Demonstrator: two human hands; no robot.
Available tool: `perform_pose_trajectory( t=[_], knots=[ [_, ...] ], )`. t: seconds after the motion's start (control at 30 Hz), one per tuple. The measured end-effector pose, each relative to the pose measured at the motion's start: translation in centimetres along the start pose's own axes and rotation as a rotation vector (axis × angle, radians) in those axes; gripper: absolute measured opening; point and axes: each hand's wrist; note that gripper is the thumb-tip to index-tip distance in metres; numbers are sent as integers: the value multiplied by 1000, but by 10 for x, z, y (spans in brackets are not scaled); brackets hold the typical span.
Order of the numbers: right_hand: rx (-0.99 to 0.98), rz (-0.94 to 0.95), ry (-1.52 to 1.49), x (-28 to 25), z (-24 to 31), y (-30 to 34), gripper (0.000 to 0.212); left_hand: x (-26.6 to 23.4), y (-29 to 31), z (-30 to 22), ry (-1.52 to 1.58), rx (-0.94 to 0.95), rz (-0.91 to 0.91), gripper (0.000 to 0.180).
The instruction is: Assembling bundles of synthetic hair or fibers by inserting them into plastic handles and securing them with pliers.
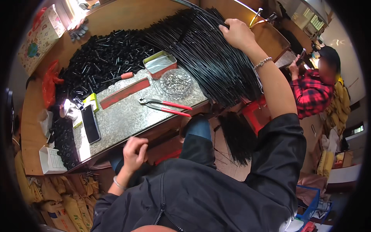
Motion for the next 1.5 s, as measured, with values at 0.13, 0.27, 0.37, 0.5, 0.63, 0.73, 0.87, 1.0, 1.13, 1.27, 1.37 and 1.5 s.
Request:
perform_pose_trajectory(
  t=[0.13,0.27,0.37,0.5,0.63,0.73,0.87,1.0,1.13,1.27,1.37,1.5],
  knots=[
    [-104,67,-403,-21,52,28,26,-22,-78,-32,-178,138,-82,60],
    [-179,304,-814,-28,109,70,15,-25,-166,-57,-192,85,-159,103],
    [-294,536,-1143,-26,146,104,20,-33,-192,-53,60,-54,-185,97],
    [-84,1177,-1434,-34,160,133,31,-51,-173,-40,538,-50,-174,33],
    [-74,1266,-1616,-10,164,156,28,-62,-152,-39,547,-52,-100,35],
    [-55,1232,-1632,-9,177,161,31,-75,-141,-41,735,-77,32,43],
    [-339,496,-1067,42,148,124,26,-85,-131,-52,622,-105,-52,42],
    [-278,67,-170,120,71,83,26,-86,-131,-60,772,-111,-67,37],
    [-132,154,-43,148,71,71,22,-85,-126,-54,696,-133,-49,40],
    [-140,58,66,165,69,60,20,-84,-125,-50,659,-146,-63,39],
    [5,110,3,161,69,52,21,-82,-125,-46,654,-155,-62,39],
    [80,154,-78,136,57,42,24,-79,-126,-43,654,-176,-53,39]
  ],
)
Point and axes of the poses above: each hand's wrist, its own y-axis away from the middle knuckle, its own x-axis out of the palm, z = x × y, and after that the axes turned 4 degrees about z, right-handed
